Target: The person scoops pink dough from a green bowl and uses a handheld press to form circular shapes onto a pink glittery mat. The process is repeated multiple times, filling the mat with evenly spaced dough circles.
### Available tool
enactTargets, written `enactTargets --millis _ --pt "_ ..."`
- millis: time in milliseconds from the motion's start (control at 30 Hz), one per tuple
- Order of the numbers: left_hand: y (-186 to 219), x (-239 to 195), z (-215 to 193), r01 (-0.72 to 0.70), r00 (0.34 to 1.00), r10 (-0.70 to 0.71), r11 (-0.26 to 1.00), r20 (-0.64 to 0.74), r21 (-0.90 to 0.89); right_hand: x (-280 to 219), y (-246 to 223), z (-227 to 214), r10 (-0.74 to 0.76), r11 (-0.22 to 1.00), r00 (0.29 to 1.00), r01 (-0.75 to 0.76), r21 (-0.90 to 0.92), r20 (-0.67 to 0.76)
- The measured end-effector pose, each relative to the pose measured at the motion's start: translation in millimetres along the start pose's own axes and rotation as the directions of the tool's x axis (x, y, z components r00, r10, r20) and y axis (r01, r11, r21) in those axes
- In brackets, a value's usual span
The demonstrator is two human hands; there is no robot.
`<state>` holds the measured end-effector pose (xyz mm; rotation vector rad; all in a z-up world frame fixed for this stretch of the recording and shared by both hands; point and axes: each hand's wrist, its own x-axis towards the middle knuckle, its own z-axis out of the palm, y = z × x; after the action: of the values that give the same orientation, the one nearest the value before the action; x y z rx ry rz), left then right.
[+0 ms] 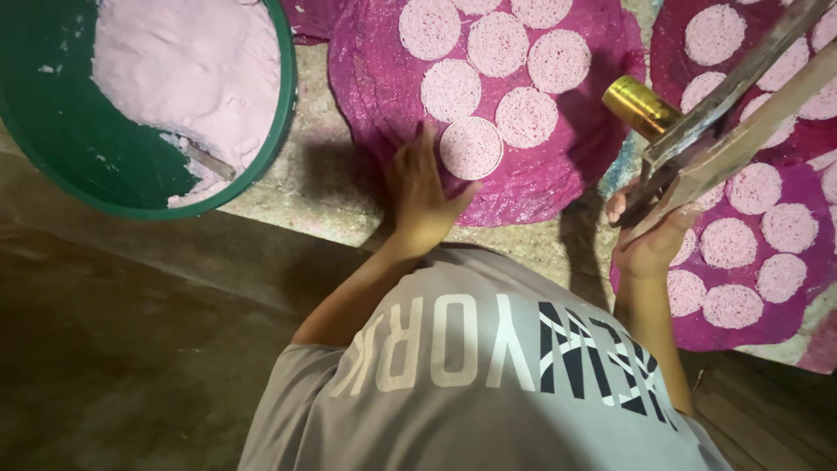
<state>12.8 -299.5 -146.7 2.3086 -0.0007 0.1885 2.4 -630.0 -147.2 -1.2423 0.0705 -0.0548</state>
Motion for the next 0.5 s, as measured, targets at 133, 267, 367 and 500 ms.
enactTargets --millis 133,267,367,500 --pt "10.2 18.4 14.0 -0.025 1.0 0.026 0.998 -0.011 0.061 0.8 -0.4 -0.2 -0.015 1.0 1.0 0.015 -0.013 -0.003" --pt "10.8 19.9 16.8 -0.044 0.999 0.046 0.994 -0.016 0.098 -1.4 -2.8 3.4 -0.023 0.999 0.999 0.024 -0.037 0.025" --pt "9.2 17.0 12.7 -0.054 0.998 0.055 0.993 -0.012 0.103 -2.1 -3.6 3.5 -0.037 0.997 0.999 0.038 -0.072 0.023" --pt "11.3 14.1 9.4 -0.064 0.998 0.066 0.992 -0.018 0.107 -3.9 -1.1 0.5 -0.045 0.997 0.999 0.045 -0.066 -0.005"
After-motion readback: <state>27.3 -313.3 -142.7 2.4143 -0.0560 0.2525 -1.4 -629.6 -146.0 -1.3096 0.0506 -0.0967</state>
